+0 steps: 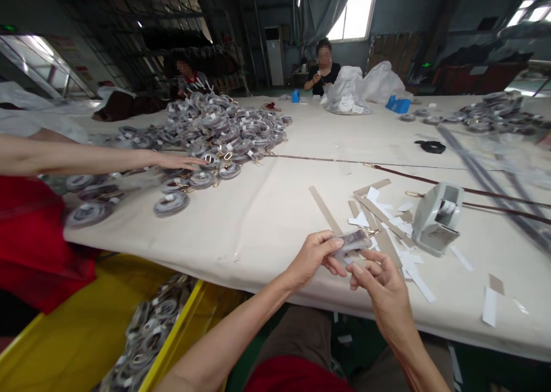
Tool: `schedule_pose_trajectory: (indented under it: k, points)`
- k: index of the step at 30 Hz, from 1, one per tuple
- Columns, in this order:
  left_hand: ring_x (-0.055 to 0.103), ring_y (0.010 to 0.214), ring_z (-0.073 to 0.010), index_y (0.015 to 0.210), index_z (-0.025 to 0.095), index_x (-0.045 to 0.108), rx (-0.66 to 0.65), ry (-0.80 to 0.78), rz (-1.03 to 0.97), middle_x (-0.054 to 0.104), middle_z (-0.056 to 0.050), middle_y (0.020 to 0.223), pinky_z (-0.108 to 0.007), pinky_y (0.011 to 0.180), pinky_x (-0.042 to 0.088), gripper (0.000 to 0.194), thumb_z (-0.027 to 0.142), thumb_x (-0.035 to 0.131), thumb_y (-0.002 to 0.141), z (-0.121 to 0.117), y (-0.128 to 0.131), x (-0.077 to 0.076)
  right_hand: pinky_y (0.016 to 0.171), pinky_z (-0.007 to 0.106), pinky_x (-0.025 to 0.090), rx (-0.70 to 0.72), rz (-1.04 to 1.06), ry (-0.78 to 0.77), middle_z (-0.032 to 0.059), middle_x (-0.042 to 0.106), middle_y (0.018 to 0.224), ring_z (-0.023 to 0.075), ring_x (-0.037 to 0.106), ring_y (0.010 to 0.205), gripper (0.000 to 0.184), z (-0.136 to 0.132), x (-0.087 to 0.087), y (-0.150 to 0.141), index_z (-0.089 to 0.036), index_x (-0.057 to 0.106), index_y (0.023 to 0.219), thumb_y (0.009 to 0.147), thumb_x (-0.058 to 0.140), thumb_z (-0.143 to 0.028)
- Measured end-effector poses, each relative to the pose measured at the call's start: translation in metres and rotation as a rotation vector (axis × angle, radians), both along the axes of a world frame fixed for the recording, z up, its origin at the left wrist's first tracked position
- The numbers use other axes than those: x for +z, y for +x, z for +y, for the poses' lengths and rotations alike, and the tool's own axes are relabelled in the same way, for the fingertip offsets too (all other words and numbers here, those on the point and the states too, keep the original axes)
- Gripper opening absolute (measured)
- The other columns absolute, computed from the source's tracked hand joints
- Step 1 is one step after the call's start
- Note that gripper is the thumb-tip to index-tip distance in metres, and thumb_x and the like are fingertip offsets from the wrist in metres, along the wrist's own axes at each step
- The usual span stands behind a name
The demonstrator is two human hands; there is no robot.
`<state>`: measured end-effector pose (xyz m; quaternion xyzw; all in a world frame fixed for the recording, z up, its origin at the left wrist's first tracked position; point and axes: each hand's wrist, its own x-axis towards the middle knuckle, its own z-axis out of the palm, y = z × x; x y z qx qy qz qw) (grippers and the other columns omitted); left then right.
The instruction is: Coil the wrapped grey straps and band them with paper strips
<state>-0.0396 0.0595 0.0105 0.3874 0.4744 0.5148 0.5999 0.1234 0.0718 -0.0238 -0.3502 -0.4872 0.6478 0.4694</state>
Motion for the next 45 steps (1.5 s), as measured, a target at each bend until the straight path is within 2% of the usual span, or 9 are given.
schedule_pose_trajectory:
  k: [5, 11, 15, 18, 22, 25, 32, 36, 45]
  points:
    - [0.068, 0.050, -0.0161, 0.080, 0.016, 0.055, -0.041, -0.016, 0.010, 0.060, 0.001, 0.066, -0.017, 0.044, 0.045, 0.036, 0.050, 0.067, 0.077, -0.001, -0.005, 0.008, 0.068, 0.029, 0.055, -0.054, -0.233, 0.517, 0.0031, 0.069, 0.088, 0.0167, 0.066, 0.075, 0.013, 0.006, 0.004, 0.018, -0.025, 0.068, 0.104, 0.091, 0.065, -0.024]
    - [0.069, 0.055, -0.0154, 0.081, 0.015, 0.057, -0.141, 0.054, 0.220, 0.059, 0.000, 0.071, -0.016, 0.047, 0.046, 0.035, 0.049, 0.063, 0.083, -0.005, -0.002, 0.015, 0.086, 0.037, 0.049, -0.114, -0.467, 1.213, 0.0079, 0.060, 0.100, 0.0220, 0.059, 0.099, 0.030, 0.024, 0.032, 0.031, -0.025, 0.072, 0.108, 0.089, 0.061, -0.005]
    - [0.068, 0.056, -0.0116, 0.086, 0.014, 0.062, -0.172, 0.130, 0.350, 0.058, -0.004, 0.095, -0.015, 0.046, 0.046, 0.034, 0.048, 0.059, 0.088, -0.008, 0.002, 0.011, 0.097, 0.041, 0.046, 0.005, -0.523, 1.029, 0.0090, 0.060, 0.122, 0.0259, 0.055, 0.118, 0.013, 0.028, 0.036, 0.029, -0.024, 0.069, 0.098, 0.094, 0.059, -0.016]
    - [0.067, 0.055, -0.0099, 0.101, 0.015, 0.064, -0.247, 0.125, 0.332, 0.059, -0.007, 0.108, -0.016, 0.047, 0.048, 0.036, 0.048, 0.054, 0.091, -0.010, 0.002, 0.009, 0.087, 0.032, 0.048, 0.097, -0.522, 0.776, 0.0050, 0.065, 0.112, 0.0207, 0.061, 0.106, 0.006, 0.026, 0.033, 0.030, -0.025, 0.065, 0.096, 0.096, 0.059, -0.025]
    - [0.068, 0.053, -0.0129, 0.122, 0.018, 0.058, -0.349, 0.054, 0.253, 0.065, -0.008, 0.103, -0.019, 0.045, 0.048, 0.042, 0.047, 0.052, 0.092, -0.015, 0.000, 0.011, 0.086, 0.030, 0.047, 0.102, -0.494, 0.763, 0.0030, 0.065, 0.104, 0.0189, 0.061, 0.100, 0.006, 0.023, 0.033, 0.032, -0.025, 0.065, 0.095, 0.096, 0.059, -0.025]
    - [0.068, 0.051, -0.0147, 0.114, 0.017, 0.060, -0.344, 0.023, 0.217, 0.067, -0.007, 0.094, -0.019, 0.044, 0.047, 0.039, 0.046, 0.059, 0.087, -0.017, 0.001, 0.014, 0.080, 0.030, 0.047, 0.142, -0.487, 0.718, 0.0029, 0.065, 0.094, 0.0188, 0.061, 0.091, 0.008, 0.023, 0.034, 0.033, -0.023, 0.064, 0.088, 0.094, 0.059, -0.026]
    - [0.064, 0.046, -0.0112, 0.087, 0.016, 0.060, -0.340, 0.005, 0.286, 0.065, -0.001, 0.077, -0.017, 0.045, 0.047, 0.020, 0.036, 0.058, 0.084, -0.016, 0.006, 0.015, 0.064, 0.030, 0.050, 0.330, -0.332, 0.244, 0.0018, 0.063, 0.080, 0.0193, 0.060, 0.074, 0.029, 0.035, 0.038, 0.032, -0.020, 0.066, 0.099, 0.079, 0.075, -0.039]
    - [0.065, 0.045, -0.0125, 0.087, 0.016, 0.061, -0.287, -0.042, 0.198, 0.066, -0.002, 0.075, -0.017, 0.043, 0.046, 0.017, 0.031, 0.058, 0.080, -0.016, 0.008, 0.014, 0.065, 0.029, 0.049, 0.365, -0.361, 0.447, 0.0036, 0.063, 0.082, 0.0179, 0.060, 0.075, 0.015, 0.039, 0.042, 0.033, -0.021, 0.073, 0.082, 0.087, 0.066, -0.032]
    - [0.066, 0.044, -0.0193, 0.086, 0.014, 0.063, -0.161, -0.169, -0.094, 0.068, -0.005, 0.060, -0.022, 0.038, 0.050, 0.025, 0.033, 0.062, 0.070, -0.015, 0.007, 0.008, 0.087, 0.032, 0.054, 0.429, -0.479, 0.998, 0.0101, 0.059, 0.119, 0.0203, 0.060, 0.106, 0.036, 0.035, 0.038, 0.048, -0.028, 0.063, 0.128, 0.098, 0.048, -0.015]
